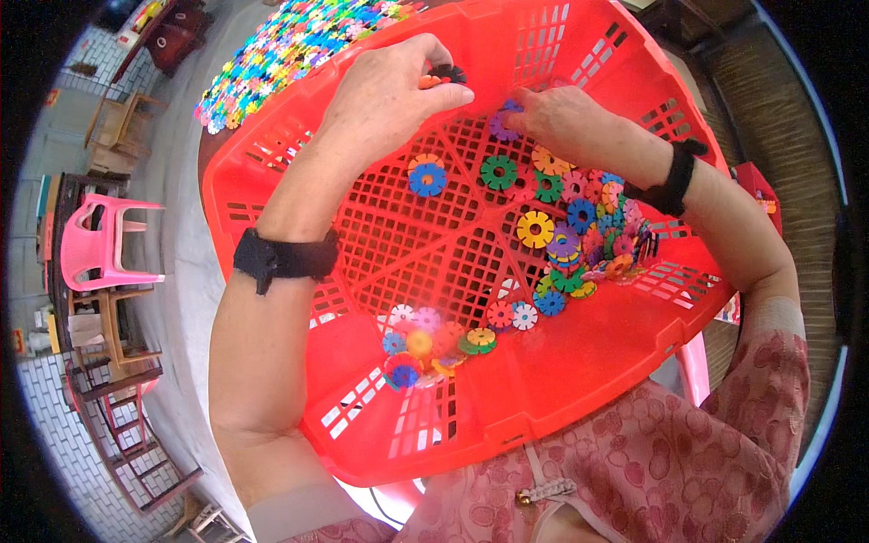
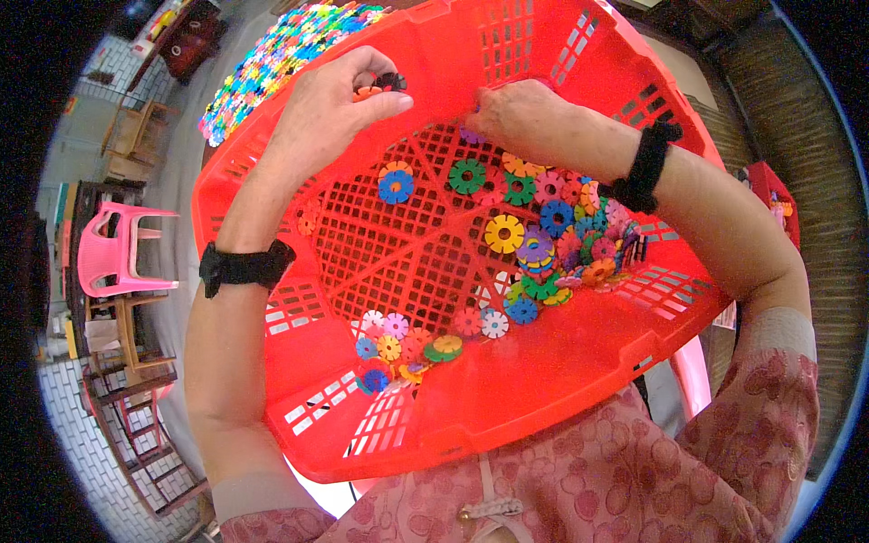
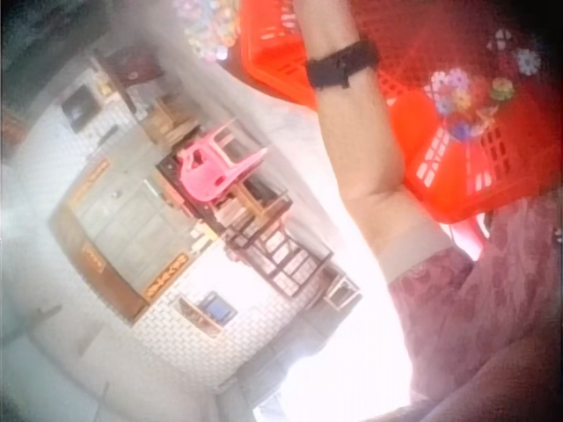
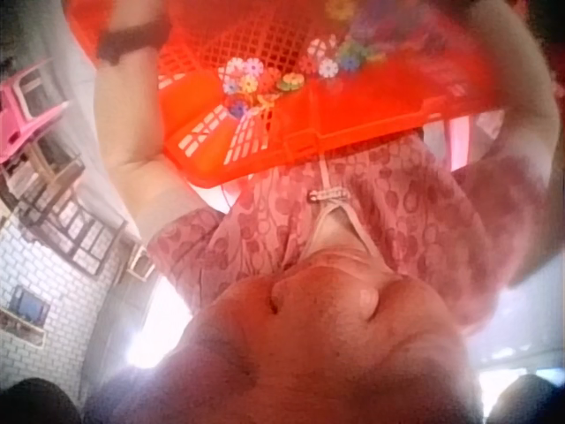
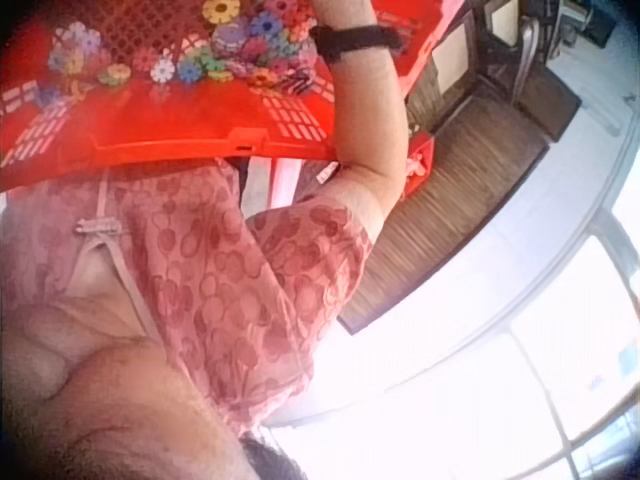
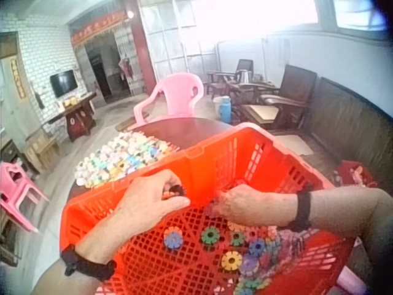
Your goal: The person is assembling colorful interlocking plastic toy pieces from a red basket.
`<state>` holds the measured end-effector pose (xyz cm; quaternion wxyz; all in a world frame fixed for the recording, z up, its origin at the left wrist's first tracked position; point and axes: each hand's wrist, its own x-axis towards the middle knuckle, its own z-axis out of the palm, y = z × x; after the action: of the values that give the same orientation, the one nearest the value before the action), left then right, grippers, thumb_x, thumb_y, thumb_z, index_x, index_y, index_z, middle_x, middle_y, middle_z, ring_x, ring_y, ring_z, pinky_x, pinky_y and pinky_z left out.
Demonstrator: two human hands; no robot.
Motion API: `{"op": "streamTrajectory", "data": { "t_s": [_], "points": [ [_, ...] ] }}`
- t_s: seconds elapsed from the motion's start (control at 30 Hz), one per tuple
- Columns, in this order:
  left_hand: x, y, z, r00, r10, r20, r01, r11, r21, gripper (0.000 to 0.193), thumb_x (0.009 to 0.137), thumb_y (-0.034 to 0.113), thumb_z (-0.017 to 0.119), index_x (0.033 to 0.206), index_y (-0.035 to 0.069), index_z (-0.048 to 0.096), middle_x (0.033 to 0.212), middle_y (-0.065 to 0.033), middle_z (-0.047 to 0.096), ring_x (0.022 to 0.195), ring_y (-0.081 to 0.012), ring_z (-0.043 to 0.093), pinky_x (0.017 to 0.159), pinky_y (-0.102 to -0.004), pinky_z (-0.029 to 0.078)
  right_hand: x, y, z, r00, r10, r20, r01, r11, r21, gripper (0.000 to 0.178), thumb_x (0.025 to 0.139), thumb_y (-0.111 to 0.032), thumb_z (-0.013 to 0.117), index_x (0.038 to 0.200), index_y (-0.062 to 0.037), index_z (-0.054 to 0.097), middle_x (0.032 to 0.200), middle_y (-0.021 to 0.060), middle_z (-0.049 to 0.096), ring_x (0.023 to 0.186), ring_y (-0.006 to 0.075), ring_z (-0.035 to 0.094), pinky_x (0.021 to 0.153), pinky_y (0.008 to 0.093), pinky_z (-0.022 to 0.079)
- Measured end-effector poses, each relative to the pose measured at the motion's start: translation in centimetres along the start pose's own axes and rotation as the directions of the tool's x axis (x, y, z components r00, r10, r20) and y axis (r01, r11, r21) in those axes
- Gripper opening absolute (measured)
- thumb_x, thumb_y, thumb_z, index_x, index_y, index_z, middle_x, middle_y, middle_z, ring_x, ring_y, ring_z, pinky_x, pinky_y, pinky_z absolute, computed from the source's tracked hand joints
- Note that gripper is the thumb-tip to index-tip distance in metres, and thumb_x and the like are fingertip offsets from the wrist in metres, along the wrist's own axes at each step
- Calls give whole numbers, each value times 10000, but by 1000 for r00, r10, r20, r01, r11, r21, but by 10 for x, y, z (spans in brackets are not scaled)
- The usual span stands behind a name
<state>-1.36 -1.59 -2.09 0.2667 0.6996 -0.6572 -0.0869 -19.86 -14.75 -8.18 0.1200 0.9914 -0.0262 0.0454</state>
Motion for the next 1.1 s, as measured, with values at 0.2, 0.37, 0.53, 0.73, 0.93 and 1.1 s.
{"op": "streamTrajectory", "data": {
  "t_s": [0.2,0.37,0.53,0.73,0.93,1.1],
  "points": [
    [-2,-2,-1,1000,4,-2,-4,1000,10,346,758,318,684,942,36,603,735,-59,583,680,-152,536,630,-298,430,-4,-10,-8,923,-205,326,139,967,213,336,664,-180,718,936,-41,579,841,139,633,830,304,642,643,397,532],
    [0,-6,4,999,48,-12,-48,999,7,358,751,322,687,944,33,602,731,-70,577,681,-172,539,638,-310,435,-1,-15,2,931,-134,339,58,973,224,365,695,-209,722,965,-30,554,827,139,618,825,316,632,664,420,513],
    [0,0,1,999,-14,32,13,999,35,376,746,343,681,943,32,601,885,-155,657,865,-274,644,751,-391,487,3,-9,2,986,-93,137,44,945,325,371,735,-231,703,990,-23,531,812,152,602,823,324,621,671,450,490],
    [0,-3,2,998,-37,47,37,999,7,370,746,342,685,934,35,600,884,-142,658,868,-262,645,752,-384,488,-5,2,-17,721,-74,689,15,996,91,215,675,-205,720,776,-24,665,797,137,640,829,306,629,691,389,504],
    [0,-4,6,1000,0,10,0,1000,1,350,754,298,697,967,39,599,725,-55,547,684,-154,521,638,-300,433,-27,1,16,919,-160,361,154,987,45,179,677,-206,682,756,-45,669,756,103,651,769,291,641,645,384,509],
    [-1,-5,5,1000,13,18,-13,1000,4,347,756,296,697,962,35,597,716,-53,545,676,-153,520,632,-301,435,0,2,-9,869,16,494,-78,992,104,164,702,-171,652,785,-29,647,792,120,646,814,293,636,690,382,515]
  ]
}}
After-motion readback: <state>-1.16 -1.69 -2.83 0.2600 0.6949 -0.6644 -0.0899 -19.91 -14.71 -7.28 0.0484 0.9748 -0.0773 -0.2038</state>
